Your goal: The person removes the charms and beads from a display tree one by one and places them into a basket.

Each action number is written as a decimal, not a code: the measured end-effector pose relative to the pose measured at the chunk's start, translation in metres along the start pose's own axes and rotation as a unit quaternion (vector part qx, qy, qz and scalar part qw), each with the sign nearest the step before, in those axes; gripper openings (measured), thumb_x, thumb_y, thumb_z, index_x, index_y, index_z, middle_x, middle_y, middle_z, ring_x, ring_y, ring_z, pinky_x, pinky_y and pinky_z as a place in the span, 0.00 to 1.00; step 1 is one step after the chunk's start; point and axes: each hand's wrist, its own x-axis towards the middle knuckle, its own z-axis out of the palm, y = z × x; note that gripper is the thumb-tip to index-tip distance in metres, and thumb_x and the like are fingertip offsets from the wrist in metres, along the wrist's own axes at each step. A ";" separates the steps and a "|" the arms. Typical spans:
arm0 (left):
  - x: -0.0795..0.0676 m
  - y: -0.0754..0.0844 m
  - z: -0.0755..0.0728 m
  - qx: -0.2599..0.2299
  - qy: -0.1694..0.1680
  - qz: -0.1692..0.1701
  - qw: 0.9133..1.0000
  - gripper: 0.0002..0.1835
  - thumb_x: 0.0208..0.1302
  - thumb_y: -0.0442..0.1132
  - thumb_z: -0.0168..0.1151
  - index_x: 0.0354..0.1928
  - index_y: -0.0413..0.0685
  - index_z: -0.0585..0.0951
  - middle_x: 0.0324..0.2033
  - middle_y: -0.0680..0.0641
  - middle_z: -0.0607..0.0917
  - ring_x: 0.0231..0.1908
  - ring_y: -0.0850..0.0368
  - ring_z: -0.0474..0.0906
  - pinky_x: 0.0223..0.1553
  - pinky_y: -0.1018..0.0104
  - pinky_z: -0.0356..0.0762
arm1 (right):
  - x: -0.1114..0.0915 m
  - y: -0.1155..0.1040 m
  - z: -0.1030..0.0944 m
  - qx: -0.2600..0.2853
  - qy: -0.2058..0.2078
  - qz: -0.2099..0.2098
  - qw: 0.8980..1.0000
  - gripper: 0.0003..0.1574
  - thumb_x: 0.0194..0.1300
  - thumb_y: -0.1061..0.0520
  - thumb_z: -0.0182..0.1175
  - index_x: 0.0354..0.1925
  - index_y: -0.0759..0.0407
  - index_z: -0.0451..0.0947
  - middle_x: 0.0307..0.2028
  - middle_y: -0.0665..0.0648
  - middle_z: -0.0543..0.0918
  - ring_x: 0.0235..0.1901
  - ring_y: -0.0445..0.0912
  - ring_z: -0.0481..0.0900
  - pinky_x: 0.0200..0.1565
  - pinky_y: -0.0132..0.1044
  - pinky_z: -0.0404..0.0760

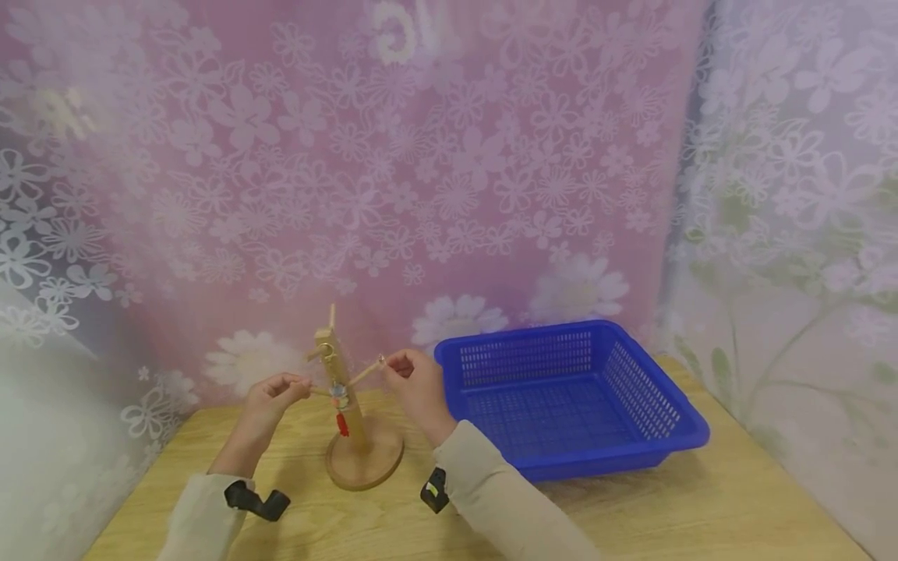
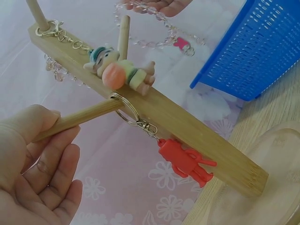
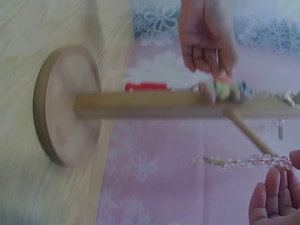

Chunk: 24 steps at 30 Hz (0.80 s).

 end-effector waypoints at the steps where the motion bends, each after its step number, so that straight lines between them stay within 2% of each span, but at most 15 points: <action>1: 0.000 0.000 0.000 0.001 0.000 -0.001 1.000 0.09 0.62 0.39 0.64 0.33 0.38 0.82 0.29 0.49 0.83 0.37 0.57 0.77 0.57 0.47 0.64 | 0.002 0.000 -0.003 -0.002 0.001 0.003 1.000 0.04 0.59 0.62 0.64 0.33 0.63 0.80 0.29 0.56 0.82 0.28 0.43 0.78 0.32 0.34 0.77; 6: 0.000 0.000 0.000 0.004 0.000 -0.008 1.000 0.12 0.62 0.39 0.64 0.35 0.33 0.80 0.26 0.51 0.83 0.37 0.57 0.76 0.58 0.47 0.63 | 0.011 -0.001 -0.019 -0.011 0.005 0.025 1.000 0.03 0.60 0.62 0.63 0.33 0.62 0.80 0.28 0.55 0.82 0.29 0.44 0.78 0.33 0.37 0.76; 8: 0.001 0.000 0.000 0.003 0.004 -0.008 1.000 0.12 0.62 0.36 0.63 0.35 0.30 0.80 0.26 0.48 0.83 0.37 0.56 0.76 0.57 0.48 0.64 | 0.015 -0.001 -0.025 -0.016 0.004 0.030 0.999 0.03 0.60 0.61 0.63 0.33 0.61 0.80 0.29 0.54 0.82 0.29 0.44 0.78 0.33 0.37 0.76; 12: 0.000 0.001 -0.001 0.001 0.009 -0.005 1.000 0.11 0.63 0.35 0.61 0.36 0.29 0.79 0.28 0.46 0.83 0.36 0.56 0.77 0.56 0.50 0.65 | 0.022 -0.003 -0.036 -0.027 0.000 0.038 0.999 0.03 0.60 0.60 0.64 0.33 0.60 0.81 0.29 0.54 0.82 0.30 0.44 0.78 0.33 0.36 0.76; 14: 0.000 0.001 -0.001 0.002 0.010 -0.004 1.000 0.12 0.63 0.35 0.61 0.37 0.28 0.79 0.27 0.48 0.83 0.36 0.57 0.77 0.55 0.51 0.65 | 0.025 -0.004 -0.043 -0.040 -0.001 0.037 0.999 0.04 0.60 0.59 0.64 0.34 0.60 0.81 0.30 0.54 0.82 0.30 0.45 0.78 0.33 0.36 0.76; 19: -0.001 0.003 -0.001 0.003 0.013 -0.007 1.000 0.10 0.63 0.36 0.62 0.34 0.33 0.80 0.25 0.51 0.83 0.36 0.57 0.77 0.55 0.52 0.66 | 0.033 0.000 -0.062 -0.060 -0.014 0.044 0.997 0.06 0.62 0.56 0.63 0.35 0.59 0.80 0.32 0.55 0.82 0.32 0.47 0.78 0.34 0.37 0.75; 24: -0.001 0.002 0.000 0.002 0.009 -0.005 1.000 0.08 0.63 0.37 0.62 0.31 0.38 0.81 0.25 0.53 0.83 0.37 0.58 0.77 0.55 0.51 0.65 | 0.039 0.008 -0.082 -0.073 -0.031 0.055 0.995 0.07 0.63 0.56 0.61 0.38 0.60 0.79 0.35 0.56 0.82 0.37 0.49 0.78 0.40 0.41 0.76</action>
